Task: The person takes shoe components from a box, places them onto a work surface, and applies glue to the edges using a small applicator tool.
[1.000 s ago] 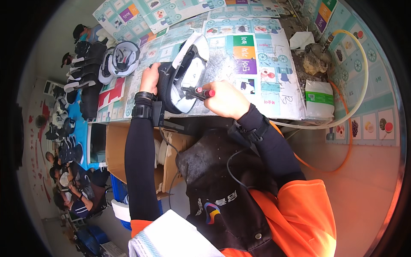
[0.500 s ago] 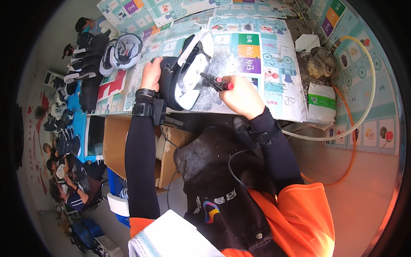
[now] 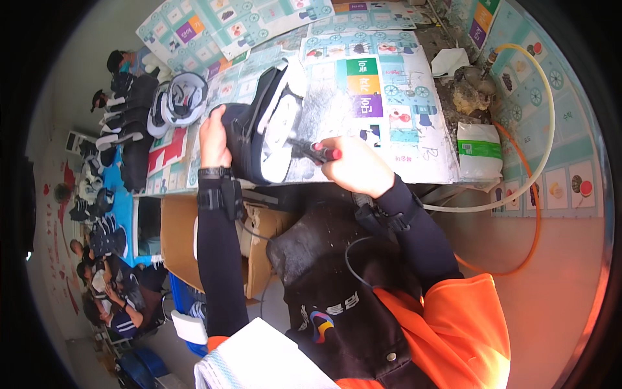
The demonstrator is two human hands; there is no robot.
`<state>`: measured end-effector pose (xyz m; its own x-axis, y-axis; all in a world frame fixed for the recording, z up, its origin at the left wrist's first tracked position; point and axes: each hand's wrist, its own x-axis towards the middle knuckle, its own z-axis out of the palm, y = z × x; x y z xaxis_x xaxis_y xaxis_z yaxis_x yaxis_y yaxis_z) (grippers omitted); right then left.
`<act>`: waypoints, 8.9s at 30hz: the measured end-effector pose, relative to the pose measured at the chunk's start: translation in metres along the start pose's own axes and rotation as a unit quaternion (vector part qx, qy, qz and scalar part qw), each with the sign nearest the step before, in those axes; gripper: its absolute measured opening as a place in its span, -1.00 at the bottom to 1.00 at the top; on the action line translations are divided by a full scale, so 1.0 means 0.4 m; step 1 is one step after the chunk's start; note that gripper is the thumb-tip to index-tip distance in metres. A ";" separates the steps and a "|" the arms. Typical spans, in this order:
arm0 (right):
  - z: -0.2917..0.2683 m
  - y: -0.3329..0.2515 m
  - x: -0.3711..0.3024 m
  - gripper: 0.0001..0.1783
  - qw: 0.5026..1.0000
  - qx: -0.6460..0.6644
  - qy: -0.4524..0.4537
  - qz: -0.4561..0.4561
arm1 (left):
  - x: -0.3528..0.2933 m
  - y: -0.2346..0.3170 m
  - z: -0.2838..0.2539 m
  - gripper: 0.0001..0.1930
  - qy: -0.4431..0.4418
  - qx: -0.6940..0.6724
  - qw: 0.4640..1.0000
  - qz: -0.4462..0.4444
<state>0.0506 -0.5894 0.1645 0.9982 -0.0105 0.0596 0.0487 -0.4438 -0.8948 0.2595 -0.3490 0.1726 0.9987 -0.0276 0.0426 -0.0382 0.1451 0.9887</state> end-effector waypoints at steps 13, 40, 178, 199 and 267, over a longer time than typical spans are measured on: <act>-0.028 0.000 0.104 -0.69 0.989 -0.108 0.097 -0.013 | 0.108 -0.099 0.020 -0.54 -0.037 -0.118 0.992 -0.023; -0.031 -0.006 0.073 -0.75 0.988 -0.119 0.094 0.021 | 0.102 -0.010 -0.054 -0.62 -0.101 0.045 0.991 -0.069; 0.030 -0.039 0.098 -0.79 0.978 -0.137 0.152 -0.024 | 0.118 -0.019 -0.125 -0.68 -0.190 0.342 0.916 0.084; 0.046 -0.027 0.100 -0.83 0.977 -0.137 0.159 -0.036 | 0.114 -0.022 -0.132 -0.67 -0.193 0.351 0.910 0.104; 0.044 0.025 0.126 -0.68 0.995 0.083 0.006 0.061 | 0.146 -0.105 -0.146 -0.61 -0.095 0.402 0.900 0.140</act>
<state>0.1022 -0.5785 0.1508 0.9966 -0.0662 -0.0489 -0.0658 -0.2838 -0.9566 0.3213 -0.2988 0.1252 0.9249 -0.2817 0.2553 -0.3766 -0.5869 0.7167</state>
